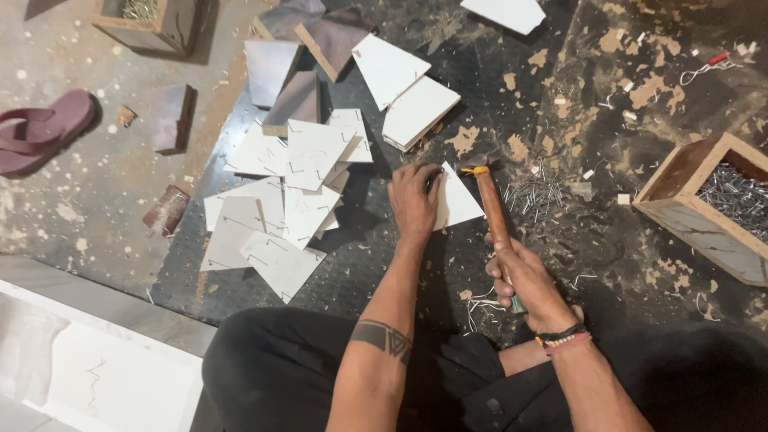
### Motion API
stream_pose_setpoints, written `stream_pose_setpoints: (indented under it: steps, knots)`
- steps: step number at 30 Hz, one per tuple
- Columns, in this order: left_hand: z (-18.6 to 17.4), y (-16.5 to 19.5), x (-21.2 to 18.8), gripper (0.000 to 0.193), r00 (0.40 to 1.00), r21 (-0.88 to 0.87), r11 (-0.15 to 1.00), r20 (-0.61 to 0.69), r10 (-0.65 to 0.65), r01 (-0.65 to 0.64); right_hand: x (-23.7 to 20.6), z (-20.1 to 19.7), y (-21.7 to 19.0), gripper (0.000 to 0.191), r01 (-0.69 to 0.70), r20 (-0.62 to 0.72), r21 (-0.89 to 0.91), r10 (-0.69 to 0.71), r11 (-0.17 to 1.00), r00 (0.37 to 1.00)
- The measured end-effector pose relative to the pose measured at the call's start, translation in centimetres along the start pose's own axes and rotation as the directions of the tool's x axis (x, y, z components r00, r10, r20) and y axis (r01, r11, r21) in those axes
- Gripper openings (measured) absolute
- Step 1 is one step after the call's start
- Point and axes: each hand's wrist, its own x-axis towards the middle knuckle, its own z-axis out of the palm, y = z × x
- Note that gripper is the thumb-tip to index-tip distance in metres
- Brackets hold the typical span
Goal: The person sits on the floor and hammers nails into small white board pieces one at a time, taking nails from a wooden box and setting worked pieces onto a pile of finished boards.
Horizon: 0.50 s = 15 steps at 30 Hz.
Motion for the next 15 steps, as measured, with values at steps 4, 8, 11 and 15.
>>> stream_pose_setpoints:
  steps: [4, 8, 11, 15]
  knots:
    - [0.0, -0.3, 0.5, 0.018, 1.0, 0.024, 1.0, 0.017, -0.004, 0.004, 0.5, 0.2, 0.3, 0.037, 0.004, -0.006, 0.026, -0.004, 1.0, 1.0]
    - [0.1, -0.6, 0.6, 0.019, 1.0, 0.045, 0.999, 0.013, 0.001, -0.001, 0.3, 1.6, 0.9, 0.036, 0.149, -0.076, -0.129, -0.159, 0.98, 0.984]
    - [0.3, -1.0, 0.6, 0.02, 1.0, 0.074, 0.997, -0.001, 0.029, -0.029, -0.6, 2.6, 1.3, 0.046, 0.331, -0.13, -0.297, -0.381, 0.896, 0.915]
    - [0.6, -1.6, 0.4, 0.021, 0.999, 0.1, 0.994, -0.012, 0.052, -0.05, -1.6, 3.1, 1.6, 0.056, 0.391, -0.154, -0.573, -0.563, 0.721, 0.812]
